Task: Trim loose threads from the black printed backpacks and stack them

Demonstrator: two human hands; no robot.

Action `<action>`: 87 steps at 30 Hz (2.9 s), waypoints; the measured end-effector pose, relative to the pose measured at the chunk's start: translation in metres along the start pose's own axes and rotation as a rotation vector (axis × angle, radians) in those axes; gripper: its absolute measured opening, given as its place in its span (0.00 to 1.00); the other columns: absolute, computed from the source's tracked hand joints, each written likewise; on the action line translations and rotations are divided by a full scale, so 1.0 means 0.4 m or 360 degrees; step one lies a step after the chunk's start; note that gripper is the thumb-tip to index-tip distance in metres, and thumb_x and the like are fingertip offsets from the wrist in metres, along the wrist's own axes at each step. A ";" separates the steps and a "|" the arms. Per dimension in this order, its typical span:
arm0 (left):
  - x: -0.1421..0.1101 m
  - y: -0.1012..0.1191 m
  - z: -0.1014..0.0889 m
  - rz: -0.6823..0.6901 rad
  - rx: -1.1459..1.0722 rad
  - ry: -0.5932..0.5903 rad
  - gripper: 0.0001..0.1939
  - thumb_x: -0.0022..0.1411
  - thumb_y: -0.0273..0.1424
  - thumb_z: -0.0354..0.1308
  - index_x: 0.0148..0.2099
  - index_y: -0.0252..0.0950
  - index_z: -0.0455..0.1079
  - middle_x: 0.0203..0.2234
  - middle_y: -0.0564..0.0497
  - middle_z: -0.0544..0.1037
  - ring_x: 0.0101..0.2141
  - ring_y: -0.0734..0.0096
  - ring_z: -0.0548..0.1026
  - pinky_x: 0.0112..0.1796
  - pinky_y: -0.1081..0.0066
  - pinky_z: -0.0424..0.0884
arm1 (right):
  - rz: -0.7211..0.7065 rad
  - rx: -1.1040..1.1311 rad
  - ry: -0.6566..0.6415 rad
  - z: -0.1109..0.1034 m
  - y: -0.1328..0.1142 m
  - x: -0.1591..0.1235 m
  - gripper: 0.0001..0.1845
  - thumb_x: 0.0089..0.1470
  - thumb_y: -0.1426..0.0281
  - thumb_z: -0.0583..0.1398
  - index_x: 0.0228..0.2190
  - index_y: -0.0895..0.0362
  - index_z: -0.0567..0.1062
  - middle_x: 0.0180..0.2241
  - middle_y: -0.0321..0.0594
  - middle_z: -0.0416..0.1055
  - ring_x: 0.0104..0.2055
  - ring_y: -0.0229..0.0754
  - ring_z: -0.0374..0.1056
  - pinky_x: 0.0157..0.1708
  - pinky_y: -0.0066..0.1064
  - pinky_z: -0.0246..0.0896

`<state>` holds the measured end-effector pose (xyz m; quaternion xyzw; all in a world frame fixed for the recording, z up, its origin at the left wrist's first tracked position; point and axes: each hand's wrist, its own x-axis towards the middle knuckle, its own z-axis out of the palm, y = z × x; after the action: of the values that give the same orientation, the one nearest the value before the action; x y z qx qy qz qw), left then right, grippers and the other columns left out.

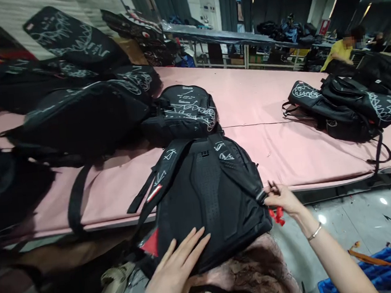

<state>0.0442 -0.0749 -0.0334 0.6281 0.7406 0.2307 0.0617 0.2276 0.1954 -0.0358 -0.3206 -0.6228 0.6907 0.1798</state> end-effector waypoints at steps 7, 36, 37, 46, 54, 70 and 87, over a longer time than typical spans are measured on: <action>0.097 0.110 -0.048 -0.0718 -0.1385 0.0521 0.15 0.54 0.32 0.58 0.46 0.40 0.71 0.40 0.47 0.78 0.39 0.61 0.76 0.43 0.66 0.71 | -0.0136 0.0141 -0.0102 0.206 -0.042 -0.055 0.20 0.27 0.64 0.71 0.27 0.58 0.76 0.14 0.24 0.53 0.17 0.27 0.46 0.18 0.23 0.44; 0.242 0.189 0.017 -0.0982 -0.1711 0.0835 0.05 0.48 0.31 0.57 0.24 0.35 0.69 0.18 0.55 0.70 0.22 0.75 0.67 0.25 0.78 0.63 | -0.1376 -0.2208 -0.0566 0.086 -0.269 -0.041 0.11 0.59 0.65 0.51 0.32 0.57 0.70 0.26 0.39 0.66 0.29 0.39 0.61 0.29 0.29 0.52; 0.243 0.189 0.018 -0.1001 -0.1740 0.0830 0.05 0.48 0.31 0.58 0.24 0.35 0.69 0.18 0.55 0.70 0.22 0.75 0.66 0.25 0.78 0.63 | -0.1392 -0.2252 -0.0569 0.087 -0.272 -0.040 0.11 0.59 0.66 0.51 0.31 0.57 0.70 0.25 0.38 0.65 0.28 0.39 0.60 0.29 0.29 0.51; 0.247 0.183 0.024 -0.1283 -0.2450 0.0693 0.13 0.41 0.35 0.66 0.24 0.32 0.69 0.19 0.56 0.69 0.23 0.79 0.67 0.27 0.78 0.66 | -0.1262 -0.2066 -0.0650 0.074 -0.272 -0.021 0.09 0.59 0.65 0.52 0.35 0.58 0.68 0.30 0.39 0.68 0.32 0.38 0.63 0.31 0.27 0.53; 0.247 0.190 0.017 -0.1239 -0.2597 0.0655 0.14 0.40 0.36 0.69 0.24 0.32 0.69 0.20 0.55 0.71 0.23 0.80 0.68 0.28 0.79 0.67 | -0.1377 -0.2113 -0.0741 0.080 -0.282 -0.003 0.10 0.58 0.66 0.53 0.30 0.57 0.70 0.25 0.39 0.66 0.28 0.38 0.61 0.28 0.28 0.52; 0.283 0.118 0.010 -0.0993 -0.1861 0.0457 0.16 0.50 0.44 0.59 0.27 0.35 0.69 0.20 0.54 0.71 0.24 0.72 0.71 0.27 0.75 0.67 | -0.1162 -0.1528 0.0206 0.142 -0.012 -0.062 0.13 0.53 0.71 0.54 0.18 0.57 0.66 0.16 0.34 0.63 0.20 0.36 0.60 0.22 0.26 0.53; 0.285 0.136 0.018 -0.1239 -0.2845 0.0644 0.15 0.39 0.32 0.68 0.23 0.33 0.64 0.18 0.57 0.70 0.21 0.80 0.68 0.25 0.79 0.68 | -0.1035 -0.1112 0.0353 0.089 -0.059 -0.088 0.09 0.54 0.70 0.54 0.39 0.56 0.68 0.31 0.39 0.69 0.30 0.39 0.65 0.29 0.29 0.60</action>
<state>0.0729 0.0421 0.0055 0.0129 0.4458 0.7702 0.4560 0.2261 0.1500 -0.0043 -0.2222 -0.8623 0.3102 0.3330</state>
